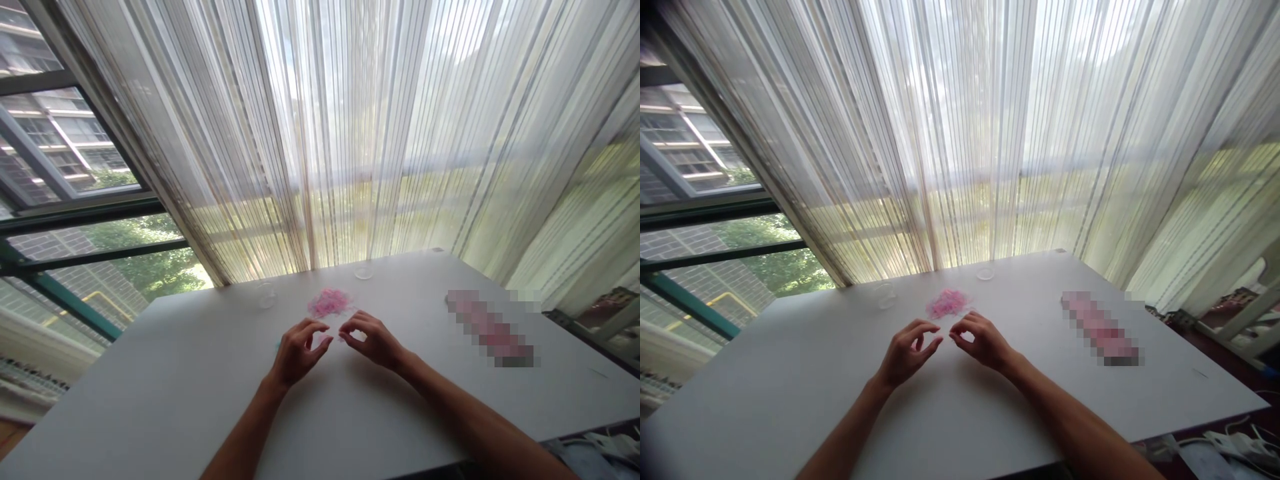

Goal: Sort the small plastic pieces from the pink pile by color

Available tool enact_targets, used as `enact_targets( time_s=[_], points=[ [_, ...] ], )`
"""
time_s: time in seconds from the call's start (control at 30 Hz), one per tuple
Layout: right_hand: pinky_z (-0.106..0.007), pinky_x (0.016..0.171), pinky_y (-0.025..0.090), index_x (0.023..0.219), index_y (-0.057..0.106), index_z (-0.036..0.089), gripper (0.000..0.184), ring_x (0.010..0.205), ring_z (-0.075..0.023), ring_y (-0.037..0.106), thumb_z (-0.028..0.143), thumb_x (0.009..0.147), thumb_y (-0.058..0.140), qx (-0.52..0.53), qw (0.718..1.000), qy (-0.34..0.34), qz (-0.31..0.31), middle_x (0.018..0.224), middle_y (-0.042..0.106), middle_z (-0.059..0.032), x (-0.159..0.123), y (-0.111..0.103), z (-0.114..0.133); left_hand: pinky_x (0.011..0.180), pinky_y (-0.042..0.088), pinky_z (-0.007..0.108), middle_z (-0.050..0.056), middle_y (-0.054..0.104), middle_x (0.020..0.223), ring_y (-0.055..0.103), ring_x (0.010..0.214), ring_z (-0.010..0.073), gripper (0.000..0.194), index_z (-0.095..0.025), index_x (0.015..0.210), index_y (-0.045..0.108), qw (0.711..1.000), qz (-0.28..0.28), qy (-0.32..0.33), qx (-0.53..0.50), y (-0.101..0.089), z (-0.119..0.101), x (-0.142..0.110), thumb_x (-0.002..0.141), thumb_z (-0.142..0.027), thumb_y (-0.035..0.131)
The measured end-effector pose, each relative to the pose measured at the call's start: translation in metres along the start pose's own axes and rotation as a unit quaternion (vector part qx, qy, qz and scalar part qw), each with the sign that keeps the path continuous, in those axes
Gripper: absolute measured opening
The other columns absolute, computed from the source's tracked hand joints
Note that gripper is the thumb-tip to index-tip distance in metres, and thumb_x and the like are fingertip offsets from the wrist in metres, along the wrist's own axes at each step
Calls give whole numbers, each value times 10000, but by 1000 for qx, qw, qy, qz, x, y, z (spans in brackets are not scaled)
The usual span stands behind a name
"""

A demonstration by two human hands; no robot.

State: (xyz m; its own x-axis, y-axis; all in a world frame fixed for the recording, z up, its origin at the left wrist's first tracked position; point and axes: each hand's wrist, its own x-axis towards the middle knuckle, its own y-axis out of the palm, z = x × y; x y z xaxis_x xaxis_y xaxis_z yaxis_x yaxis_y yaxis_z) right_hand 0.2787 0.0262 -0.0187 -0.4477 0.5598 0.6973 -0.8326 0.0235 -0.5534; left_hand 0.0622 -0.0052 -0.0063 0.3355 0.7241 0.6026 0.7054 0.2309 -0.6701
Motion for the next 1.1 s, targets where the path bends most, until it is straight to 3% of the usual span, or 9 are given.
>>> enact_targets(
  time_s=[0.37,0.7,0.9,1.1],
  points=[
    [-280,676,498,840,671,198,74,723,-157,578,210,881,610,3,1000,-6,13,759,661,-44,-1,4,1,591,458,196,22,688,813,506,542,75,138,-195,851,702,999,14,17,27,-1,0,1,887,-277,596],
    [-285,661,498,818,667,200,93,700,-156,572,217,880,600,-24,998,52,-14,708,631,-27,0,-7,-6,573,463,190,17,694,843,527,561,77,173,-200,847,713,998,21,-40,38,-14,20,2,891,-304,582],
    [-305,721,517,973,663,213,126,773,-173,598,254,854,658,-8,1000,9,18,801,669,-44,-1,2,0,602,462,201,15,707,830,550,571,86,163,-214,852,720,998,45,-7,48,-6,8,1,896,-300,588],
    [-285,692,500,875,664,203,53,738,-162,582,191,878,613,-17,999,-10,33,780,663,-41,-2,7,1,685,476,222,9,722,830,630,695,118,133,-223,843,717,997,49,24,58,0,0,1,891,-272,603]
  ],
)
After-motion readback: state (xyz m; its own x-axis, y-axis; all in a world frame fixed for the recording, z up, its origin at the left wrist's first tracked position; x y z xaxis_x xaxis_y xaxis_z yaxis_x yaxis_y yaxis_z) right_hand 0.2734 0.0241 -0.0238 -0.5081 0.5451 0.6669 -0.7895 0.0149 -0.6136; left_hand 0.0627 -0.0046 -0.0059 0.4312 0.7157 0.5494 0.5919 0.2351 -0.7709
